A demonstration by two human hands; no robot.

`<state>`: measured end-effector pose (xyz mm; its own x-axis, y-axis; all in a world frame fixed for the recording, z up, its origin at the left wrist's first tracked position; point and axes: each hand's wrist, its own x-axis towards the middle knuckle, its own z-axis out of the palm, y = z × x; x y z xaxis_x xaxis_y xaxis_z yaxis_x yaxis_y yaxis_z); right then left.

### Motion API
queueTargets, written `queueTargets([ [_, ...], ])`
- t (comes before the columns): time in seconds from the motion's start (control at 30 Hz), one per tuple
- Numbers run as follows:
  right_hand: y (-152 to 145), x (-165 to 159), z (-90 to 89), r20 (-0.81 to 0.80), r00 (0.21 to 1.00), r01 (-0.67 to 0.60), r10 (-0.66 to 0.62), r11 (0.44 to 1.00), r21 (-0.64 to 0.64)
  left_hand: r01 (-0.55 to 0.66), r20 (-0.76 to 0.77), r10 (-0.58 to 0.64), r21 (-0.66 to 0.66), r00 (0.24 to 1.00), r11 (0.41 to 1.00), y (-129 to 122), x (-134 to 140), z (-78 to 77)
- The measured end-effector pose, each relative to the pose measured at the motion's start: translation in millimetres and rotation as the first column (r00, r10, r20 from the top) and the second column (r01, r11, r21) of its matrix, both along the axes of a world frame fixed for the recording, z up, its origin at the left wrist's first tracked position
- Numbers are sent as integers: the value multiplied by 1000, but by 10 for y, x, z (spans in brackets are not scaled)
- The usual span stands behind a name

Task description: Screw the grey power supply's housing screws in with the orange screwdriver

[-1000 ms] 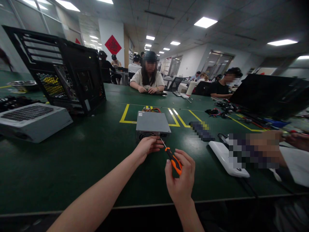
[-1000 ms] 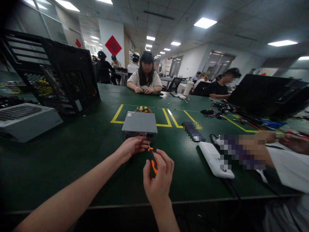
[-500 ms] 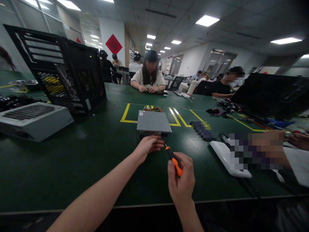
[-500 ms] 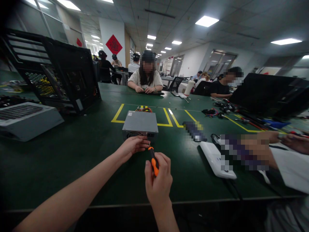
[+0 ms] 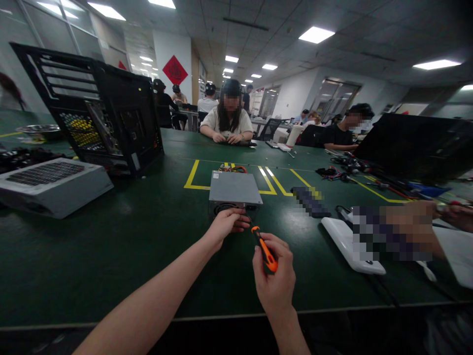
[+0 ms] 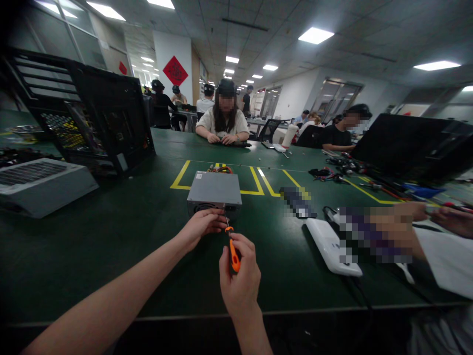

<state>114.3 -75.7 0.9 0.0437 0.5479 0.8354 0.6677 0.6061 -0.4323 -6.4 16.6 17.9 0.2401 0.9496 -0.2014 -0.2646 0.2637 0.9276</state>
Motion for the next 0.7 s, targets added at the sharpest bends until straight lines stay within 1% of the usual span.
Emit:
queueTargets([
  [0.07,-6,3,7,36,999,5,-5,1000,8,2,1,-2,3,1000,1000,1,-2,-2],
  [0.17,-14,3,19,68,998,19,-16,999,-42,-10,-2,10,-7,1000,1000,-1,-2,1],
  [0.27,-12,-8,13,-4,1000,-4,3,996,-88,-17,-1,17,-19,1000,1000,-8,0,14],
  [0.33,-7,-17,4,-45,999,-14,10,997,-82,-19,1,19,-26,1000,999,-16,2,28],
  [0.37,-4,-19,2,-36,999,-10,7,997,-75,-22,1,22,-30,1000,999,-19,2,34],
  [0.47,-4,-16,11,69,998,12,-8,997,-70,-25,-2,25,-35,1000,999,-23,3,46],
  [0.53,-7,-8,18,83,997,7,1,995,-99,-20,-1,20,-31,1000,999,-20,1,42],
  [0.63,-10,0,7,-29,999,-30,26,988,-151,-13,-2,12,-21,1000,1000,-8,-5,22],
  [0.7,-8,1,-8,-113,993,-53,36,987,-152,-9,-6,8,-15,1000,1000,-1,-8,10],
])
